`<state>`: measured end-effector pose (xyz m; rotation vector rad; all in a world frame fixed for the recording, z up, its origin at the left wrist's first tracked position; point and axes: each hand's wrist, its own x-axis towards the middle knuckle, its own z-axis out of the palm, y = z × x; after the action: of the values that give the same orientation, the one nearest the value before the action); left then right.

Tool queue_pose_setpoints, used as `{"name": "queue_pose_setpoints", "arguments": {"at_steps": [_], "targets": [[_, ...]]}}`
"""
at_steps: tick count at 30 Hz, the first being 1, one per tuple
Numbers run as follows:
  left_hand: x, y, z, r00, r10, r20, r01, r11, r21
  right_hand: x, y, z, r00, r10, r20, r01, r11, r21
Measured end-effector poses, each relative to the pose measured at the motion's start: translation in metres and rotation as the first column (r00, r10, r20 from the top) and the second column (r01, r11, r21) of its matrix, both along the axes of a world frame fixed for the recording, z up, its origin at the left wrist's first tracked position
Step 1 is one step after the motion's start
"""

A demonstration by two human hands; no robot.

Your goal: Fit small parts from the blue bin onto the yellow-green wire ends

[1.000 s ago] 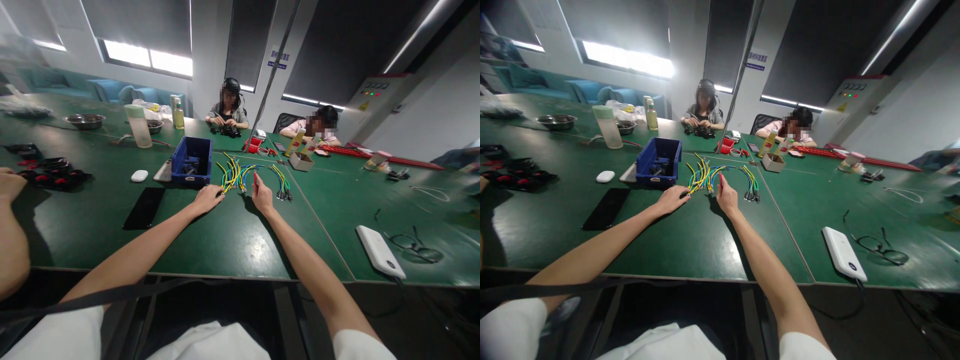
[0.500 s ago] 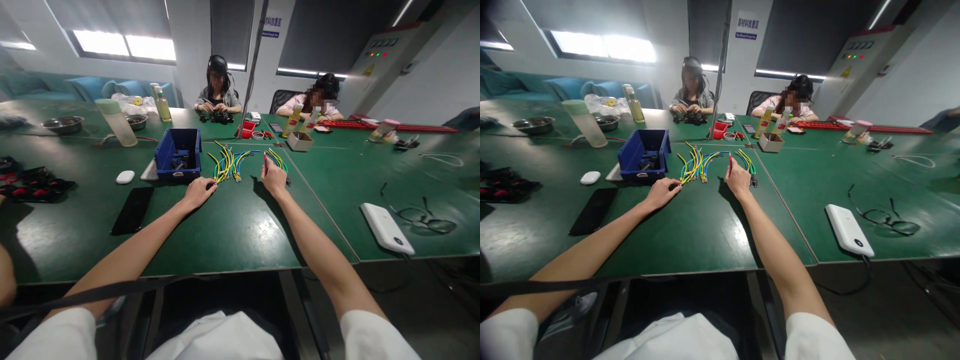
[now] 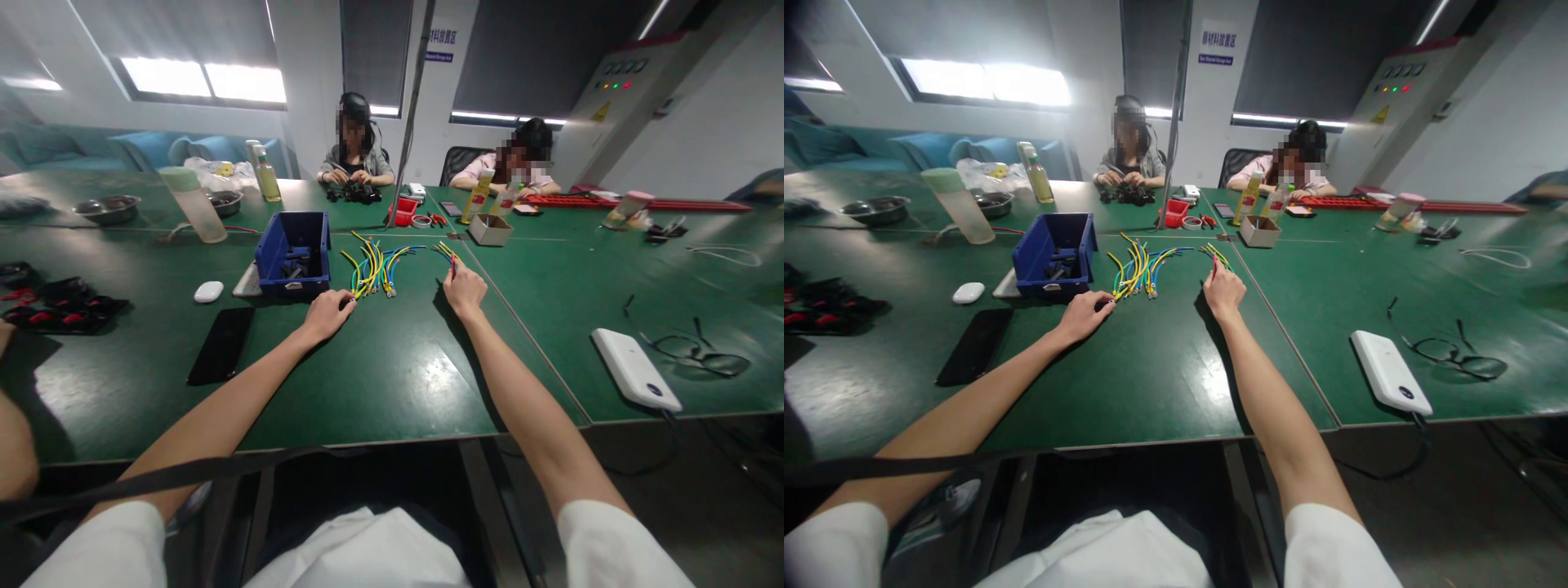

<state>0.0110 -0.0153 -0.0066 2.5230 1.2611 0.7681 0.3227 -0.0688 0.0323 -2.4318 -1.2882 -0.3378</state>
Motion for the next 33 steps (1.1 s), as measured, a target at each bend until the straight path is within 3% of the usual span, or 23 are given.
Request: {"name": "queue_pose_setpoints", "arguments": {"at_steps": [33], "targets": [[-0.001, 0.001, -0.001, 1.000, -0.010, 0.005, 0.010, 1.000, 0.002, 0.031, 0.010, -0.022, 0.994, -0.105, 0.000, 0.105, 0.994, 0.006]]}}
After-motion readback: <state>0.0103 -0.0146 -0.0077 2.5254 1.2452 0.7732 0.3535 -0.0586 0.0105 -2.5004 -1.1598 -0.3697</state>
